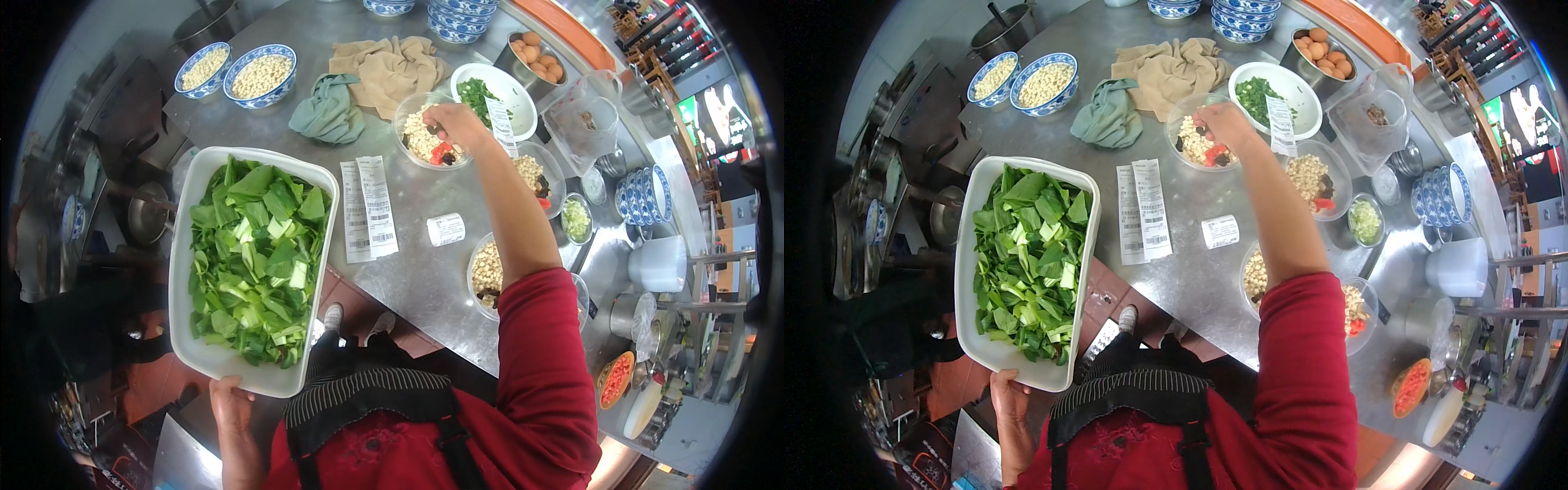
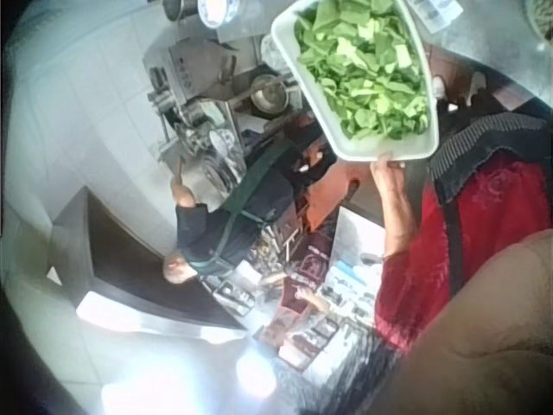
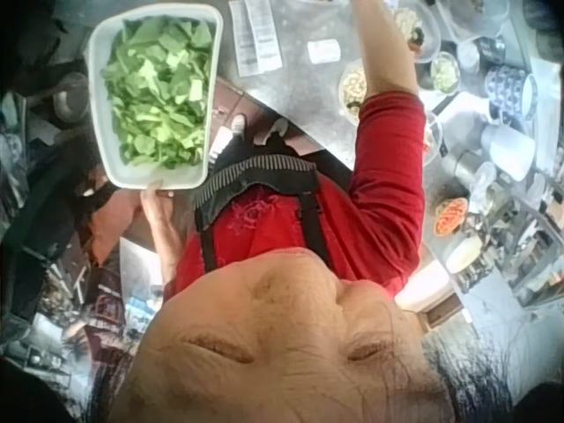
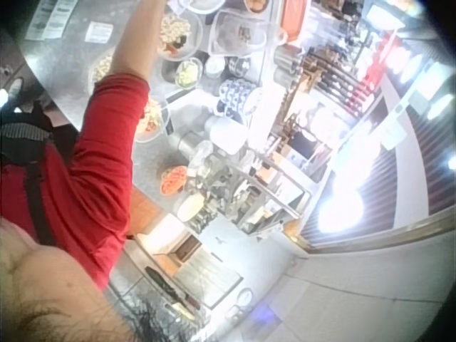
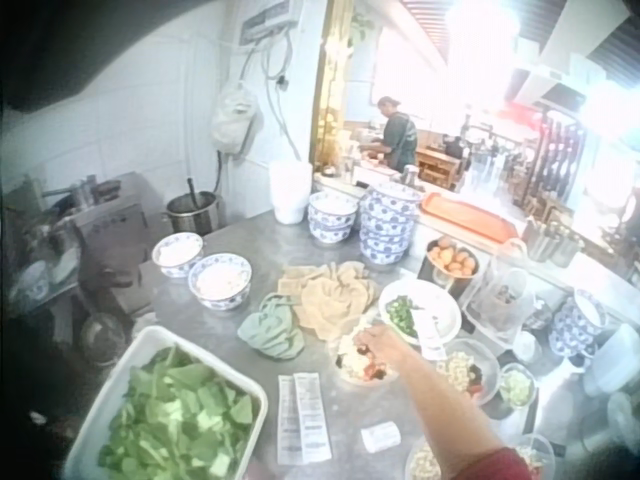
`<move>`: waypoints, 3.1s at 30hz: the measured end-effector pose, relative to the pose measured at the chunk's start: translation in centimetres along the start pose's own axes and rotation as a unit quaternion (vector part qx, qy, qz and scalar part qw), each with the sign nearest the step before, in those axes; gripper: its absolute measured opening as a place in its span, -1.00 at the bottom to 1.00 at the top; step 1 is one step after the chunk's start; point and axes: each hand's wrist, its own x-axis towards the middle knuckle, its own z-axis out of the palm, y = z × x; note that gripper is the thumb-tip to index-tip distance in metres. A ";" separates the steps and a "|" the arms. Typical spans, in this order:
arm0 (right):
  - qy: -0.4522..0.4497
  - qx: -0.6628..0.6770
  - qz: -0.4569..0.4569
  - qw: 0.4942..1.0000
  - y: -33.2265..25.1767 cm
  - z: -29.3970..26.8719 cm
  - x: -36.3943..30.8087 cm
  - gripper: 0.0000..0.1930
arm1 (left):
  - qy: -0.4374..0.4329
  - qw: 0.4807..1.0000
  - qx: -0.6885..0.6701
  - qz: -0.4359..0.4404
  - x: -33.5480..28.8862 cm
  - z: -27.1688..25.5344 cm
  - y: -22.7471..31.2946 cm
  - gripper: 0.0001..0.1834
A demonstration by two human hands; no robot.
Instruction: The person scoops puffed rice into clear bowls, then adds dried mushrooms, diced tomatoes, and chopped greens from containers. The bowls are arranged on a stainless steel counter in a commercial kitchen.
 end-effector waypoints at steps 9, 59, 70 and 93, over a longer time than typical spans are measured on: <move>-0.027 0.193 0.052 0.979 0.8 -0.3 0.1 -0.66 | -0.010 1.000 -0.008 -0.001 0.2 0.1 -0.5 -0.61; 0.293 0.715 0.338 0.537 40.5 25.7 -44.3 -0.89 | -0.182 0.949 0.258 -0.025 -3.7 -7.3 1.4 -0.50; 0.376 0.505 0.334 0.701 36.7 22.3 -22.0 -0.88 | -0.140 0.929 0.294 -0.175 3.1 -9.2 -4.4 -0.56; -0.004 -0.173 -0.192 0.966 -1.0 21.8 -29.3 -0.62 | -0.116 0.930 0.279 -0.208 2.0 -1.9 3.1 -0.75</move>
